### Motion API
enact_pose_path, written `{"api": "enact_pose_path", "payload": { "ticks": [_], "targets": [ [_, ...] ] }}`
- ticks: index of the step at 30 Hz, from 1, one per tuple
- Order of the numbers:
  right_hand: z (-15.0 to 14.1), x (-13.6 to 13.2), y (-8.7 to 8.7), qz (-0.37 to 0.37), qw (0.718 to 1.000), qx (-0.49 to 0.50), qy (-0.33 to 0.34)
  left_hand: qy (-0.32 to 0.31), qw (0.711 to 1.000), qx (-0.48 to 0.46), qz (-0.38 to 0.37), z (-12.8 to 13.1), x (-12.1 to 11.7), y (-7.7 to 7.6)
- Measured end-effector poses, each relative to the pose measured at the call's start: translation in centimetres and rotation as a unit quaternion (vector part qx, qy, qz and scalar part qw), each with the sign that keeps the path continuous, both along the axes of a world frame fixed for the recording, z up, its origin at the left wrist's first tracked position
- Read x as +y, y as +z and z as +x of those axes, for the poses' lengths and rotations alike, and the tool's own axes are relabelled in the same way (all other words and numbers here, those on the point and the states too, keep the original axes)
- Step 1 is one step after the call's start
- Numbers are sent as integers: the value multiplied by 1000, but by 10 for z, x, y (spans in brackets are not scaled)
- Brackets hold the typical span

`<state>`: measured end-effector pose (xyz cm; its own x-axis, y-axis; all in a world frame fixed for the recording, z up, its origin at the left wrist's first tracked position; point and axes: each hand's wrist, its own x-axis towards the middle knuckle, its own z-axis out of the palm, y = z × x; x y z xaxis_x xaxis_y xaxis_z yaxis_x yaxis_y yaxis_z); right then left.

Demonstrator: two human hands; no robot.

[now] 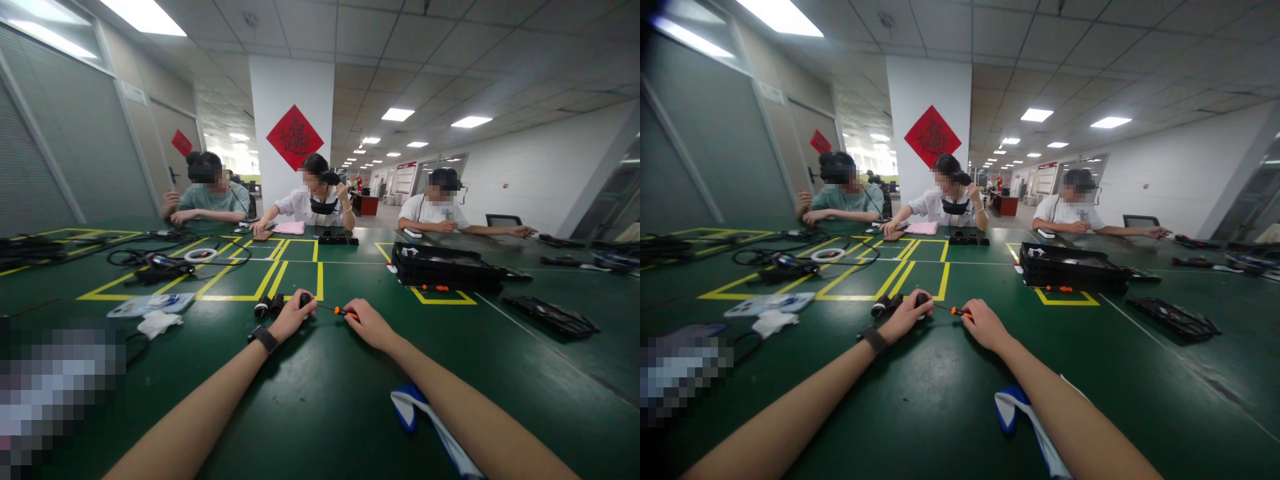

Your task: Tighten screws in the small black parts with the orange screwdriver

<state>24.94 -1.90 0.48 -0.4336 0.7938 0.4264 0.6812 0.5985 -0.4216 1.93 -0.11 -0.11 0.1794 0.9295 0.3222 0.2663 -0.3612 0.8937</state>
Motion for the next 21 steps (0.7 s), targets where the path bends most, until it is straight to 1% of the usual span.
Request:
{"api": "enact_pose_path", "payload": {
  "ticks": [3, 6, 12, 17, 21],
  "targets": [
    [-2, -3, 1, -16, 1000, -1, -13, -9, 1000, 17, 16, 0, -2, 1],
    [-4, -8, 5, -24, 1000, 3, -8, -15, 999, 20, 21, 1, -3, 2],
    [-15, -19, 14, 38, 999, -24, -4, -10, 1000, 7, 10, -1, -1, 2],
    [-12, -20, 17, 28, 999, -31, -7, -11, 1000, 1, 7, 1, -1, 2],
    [-10, -20, 18, 21, 999, -29, -30, -11, 1000, 8, 15, 2, -2, 1]
  ]
}}
